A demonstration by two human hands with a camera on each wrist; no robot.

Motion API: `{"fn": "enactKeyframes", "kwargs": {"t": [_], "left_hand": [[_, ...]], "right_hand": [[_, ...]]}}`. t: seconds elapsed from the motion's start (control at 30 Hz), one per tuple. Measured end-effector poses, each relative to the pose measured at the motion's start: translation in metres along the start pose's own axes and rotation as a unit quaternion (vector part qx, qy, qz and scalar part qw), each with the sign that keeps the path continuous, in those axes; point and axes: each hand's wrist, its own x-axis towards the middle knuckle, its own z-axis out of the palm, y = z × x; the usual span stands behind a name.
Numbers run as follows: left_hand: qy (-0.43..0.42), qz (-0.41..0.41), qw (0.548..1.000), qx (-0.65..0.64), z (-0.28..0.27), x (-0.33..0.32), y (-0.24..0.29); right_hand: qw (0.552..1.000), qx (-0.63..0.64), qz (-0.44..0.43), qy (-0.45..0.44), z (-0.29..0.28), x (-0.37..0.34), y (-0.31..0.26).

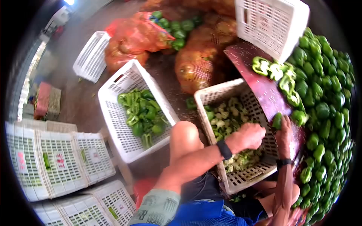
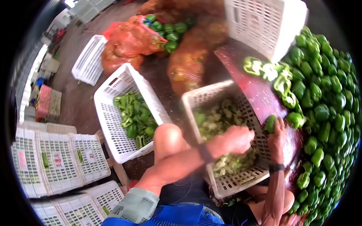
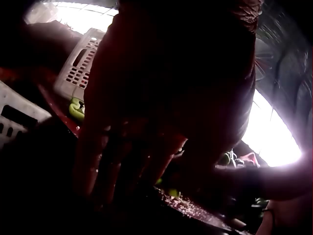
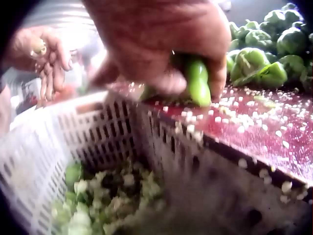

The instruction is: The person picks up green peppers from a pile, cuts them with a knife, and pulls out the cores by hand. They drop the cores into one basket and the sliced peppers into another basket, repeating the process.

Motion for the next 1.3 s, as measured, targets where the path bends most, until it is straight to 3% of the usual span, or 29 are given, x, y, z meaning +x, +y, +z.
{"fn": "enactKeyframes", "kwargs": {"t": [0.03,0.1,0.17,0.2,0.23,0.27,0.3,0.33,0.37,0.43,0.47,0.5,0.53,0.57,0.6,0.63,0.67,0.7,0.77,0.8,0.9,0.93,0.97,1.03,1.1,1.13,1.17,1.23,1.3], "left_hand": [[-0.057,0.045,0.996,0.049,0.001,-0.007,-0.006],[-0.145,0.047,0.985,0.085,0.004,-0.016,-0.006],[-0.25,0.003,0.965,0.075,0.008,-0.011,-0.007],[-0.163,-0.001,0.98,0.113,0.053,-0.007,-0.027],[0.025,0.11,0.993,0.035,0.056,-0.031,-0.041],[0.204,0.228,0.95,-0.07,0.045,-0.046,-0.045],[0.171,0.167,0.9,-0.365,0.051,-0.049,-0.048],[0.122,0.133,0.876,-0.446,0.041,-0.047,-0.045],[0.098,0.122,0.881,-0.446,0.025,-0.053,-0.038],[0.064,0.119,0.93,-0.341,0.007,-0.052,-0.025],[-0.061,0.057,0.986,-0.147,0.003,-0.039,-0.014],[-0.165,-0.016,0.984,0.069,-0.001,-0.028,-0.009],[-0.13,0.027,0.989,0.062,0.002,-0.027,-0.012],[-0.094,0.062,0.992,0.056,0.003,-0.029,-0.019],[-0.051,0.094,0.993,0.047,-0.002,-0.035,-0.011],[-0.052,0.087,0.994,0.047,0.002,-0.034,-0.01],[-0.006,0.131,0.991,0.023,0.008,-0.034,-0.013],[0.04,0.171,0.985,0.002,0.016,-0.036,-0.016],[0.087,0.217,0.972,-0.027,0.041,-0.038,-0.032],[0.019,0.17,0.979,-0.108,0.038,-0.038,-0.03],[-0.042,0.141,0.955,-0.259,0.01,-0.034,-0.006],[0.071,0.204,0.971,-0.099,0.019,-0.03,-0.003],[0.076,0.219,0.944,-0.234,0.023,-0.03,-0.003],[0.116,0.225,0.952,-0.171,0.036,-0.03,-0.006],[-0.055,0.104,0.96,-0.252,0.044,-0.021,-0.007],[-0.009,0.153,0.979,-0.135,0.035,-0.022,-0.001],[0.025,0.153,0.967,-0.202,0.037,-0.026,0.001],[-0.028,0.169,0.982,-0.075,0.037,-0.021,0.001],[-0.018,0.15,0.979,-0.14,0.033,-0.027,0.0]], "right_hand": [[0.992,0.084,-0.049,0.082,0.006,0.013,-0.003],[0.969,0.2,0.141,0.029,-0.021,0.038,-0.049],[0.865,0.456,0.209,-0.025,-0.059,0.067,-0.148],[0.82,0.549,0.159,-0.024,-0.067,0.077,-0.193],[0.832,0.549,0.034,-0.066,-0.07,0.084,-0.225],[0.763,0.626,0.083,-0.139,-0.079,0.083,-0.261],[0.798,0.592,-0.011,-0.116,-0.078,0.087,-0.287],[0.806,0.574,-0.003,-0.144,-0.085,0.08,-0.295],[0.821,0.56,-0.092,-0.062,-0.066,0.079,-0.287],[0.929,0.354,-0.098,-0.042,-0.086,0.085,-0.251],[0.922,0.383,-0.045,0.026,-0.074,0.081,-0.209],[0.903,0.419,-0.006,0.093,-0.047,0.078,-0.162],[0.903,0.386,0.144,0.12,-0.045,0.078,-0.107],[0.888,0.391,0.188,0.151,-0.038,0.081,-0.049],[0.943,0.148,0.29,0.067,-0.076,0.082,-0.029],[0.911,0.174,0.3,0.221,-0.049,0.074,0.029],[0.947,-0.106,0.195,0.233,-0.053,0.064,0.053],[0.945,-0.177,0.222,0.163,-0.059,0.064,0.062],[0.947,-0.145,0.287,0.032,-0.052,0.065,0.071],[0.935,-0.194,0.297,0.007,-0.048,0.069,0.067],[0.932,-0.193,0.305,0.021,-0.04,0.071,0.058],[0.947,-0.17,0.27,0.037,-0.037,0.066,0.056],[0.959,-0.147,0.235,0.053,-0.033,0.059,0.052],[0.974,-0.077,0.213,0.014,-0.026,0.038,0.031],[0.977,-0.044,0.206,0.007,-0.029,0.02,0.006],[0.98,-0.042,0.194,-0.008,-0.032,0.015,0.0],[0.982,-0.041,0.182,-0.024,-0.035,0.014,0.0],[0.988,-0.135,0.073,0.022,-0.031,0.019,-0.002],[0.993,-0.09,0.074,-0.033,-0.039,0.024,-0.019]]}}
